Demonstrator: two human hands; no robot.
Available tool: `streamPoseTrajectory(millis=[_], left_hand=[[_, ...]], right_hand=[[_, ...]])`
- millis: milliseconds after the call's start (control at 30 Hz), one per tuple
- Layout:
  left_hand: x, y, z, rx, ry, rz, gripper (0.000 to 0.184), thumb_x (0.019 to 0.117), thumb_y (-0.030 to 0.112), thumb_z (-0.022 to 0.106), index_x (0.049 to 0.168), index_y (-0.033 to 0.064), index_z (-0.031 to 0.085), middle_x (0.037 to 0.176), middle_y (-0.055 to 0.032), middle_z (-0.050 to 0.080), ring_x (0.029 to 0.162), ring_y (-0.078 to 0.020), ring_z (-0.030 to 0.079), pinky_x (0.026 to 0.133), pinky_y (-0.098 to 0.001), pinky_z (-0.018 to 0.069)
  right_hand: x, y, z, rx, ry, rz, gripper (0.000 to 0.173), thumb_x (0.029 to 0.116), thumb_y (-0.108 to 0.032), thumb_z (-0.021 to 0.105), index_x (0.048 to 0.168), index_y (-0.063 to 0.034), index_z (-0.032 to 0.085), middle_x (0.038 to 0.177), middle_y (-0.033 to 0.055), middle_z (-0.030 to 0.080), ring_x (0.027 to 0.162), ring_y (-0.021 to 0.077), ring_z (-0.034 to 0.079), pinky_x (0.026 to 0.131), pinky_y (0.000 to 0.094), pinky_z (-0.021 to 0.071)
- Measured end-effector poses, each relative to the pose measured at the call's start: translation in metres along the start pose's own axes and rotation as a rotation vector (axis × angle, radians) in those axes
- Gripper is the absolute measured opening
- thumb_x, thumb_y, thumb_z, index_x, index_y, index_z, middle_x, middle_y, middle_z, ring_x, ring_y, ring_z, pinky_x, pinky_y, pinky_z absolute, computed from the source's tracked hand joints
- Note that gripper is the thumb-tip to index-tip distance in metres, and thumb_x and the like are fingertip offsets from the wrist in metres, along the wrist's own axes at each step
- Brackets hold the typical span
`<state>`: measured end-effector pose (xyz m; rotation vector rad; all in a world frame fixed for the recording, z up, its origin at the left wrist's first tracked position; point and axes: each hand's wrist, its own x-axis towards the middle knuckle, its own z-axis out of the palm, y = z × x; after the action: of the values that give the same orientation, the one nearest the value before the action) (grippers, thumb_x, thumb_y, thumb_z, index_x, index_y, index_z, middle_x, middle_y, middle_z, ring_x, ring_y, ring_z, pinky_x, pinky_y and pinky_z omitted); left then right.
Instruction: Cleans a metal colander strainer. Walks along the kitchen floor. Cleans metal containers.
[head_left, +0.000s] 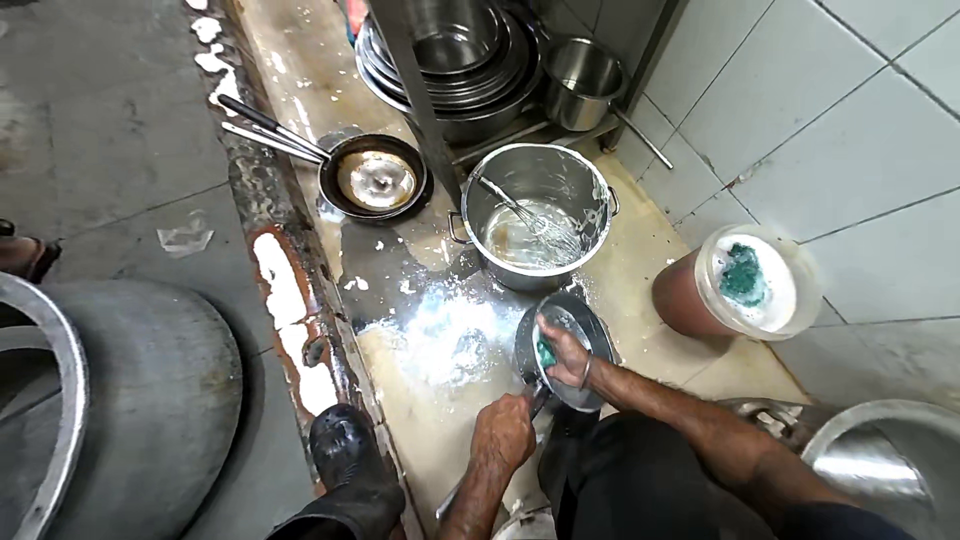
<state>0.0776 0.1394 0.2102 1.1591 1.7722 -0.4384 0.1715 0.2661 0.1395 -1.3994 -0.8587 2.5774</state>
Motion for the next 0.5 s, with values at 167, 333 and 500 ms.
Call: streamPoseTrajectory(millis=[167, 333, 500], left_hand=[[-0.004, 0.016, 0.005, -0.027, -0.038, 0.029, 0.045, 0.0957, 0.017, 0.058, 0.140, 0.0085, 0.058, 0.121, -0.0197, 0.070, 0.114, -0.0379, 0.068, 0.092, -0.0577, 0.0548], [-0.001, 0.024, 0.004, 0.009, -0.067, 0.024, 0.046, 0.0962, 0.014, 0.057, 0.142, 0.0087, 0.056, 0.121, -0.0196, 0.070, 0.113, -0.0379, 0.069, 0.092, -0.0570, 0.0551], [0.006, 0.017, -0.010, -0.012, -0.023, -0.019, 0.050, 0.0935, 0.016, 0.059, 0.143, 0.0108, 0.055, 0.120, -0.0193, 0.070, 0.112, -0.0382, 0.069, 0.091, -0.0574, 0.0553]], right_hand=[[-0.007, -0.056, 0.025, 0.313, 0.439, -0.218, 0.064, 0.1056, -0.061, 0.037, 0.145, -0.0108, 0.044, 0.133, 0.0127, 0.055, 0.116, 0.0240, 0.054, 0.095, 0.0464, 0.0477], [-0.006, -0.045, 0.009, 0.214, 0.478, -0.181, 0.061, 0.1093, -0.052, 0.039, 0.150, -0.0068, 0.040, 0.141, 0.0170, 0.051, 0.124, 0.0293, 0.053, 0.100, 0.0494, 0.0474], [0.003, 0.010, -0.007, -0.276, 0.094, -0.051, 0.053, 0.1095, -0.050, 0.039, 0.132, -0.0058, 0.057, 0.111, 0.0118, 0.063, 0.097, 0.0197, 0.062, 0.086, 0.0410, 0.0533]])
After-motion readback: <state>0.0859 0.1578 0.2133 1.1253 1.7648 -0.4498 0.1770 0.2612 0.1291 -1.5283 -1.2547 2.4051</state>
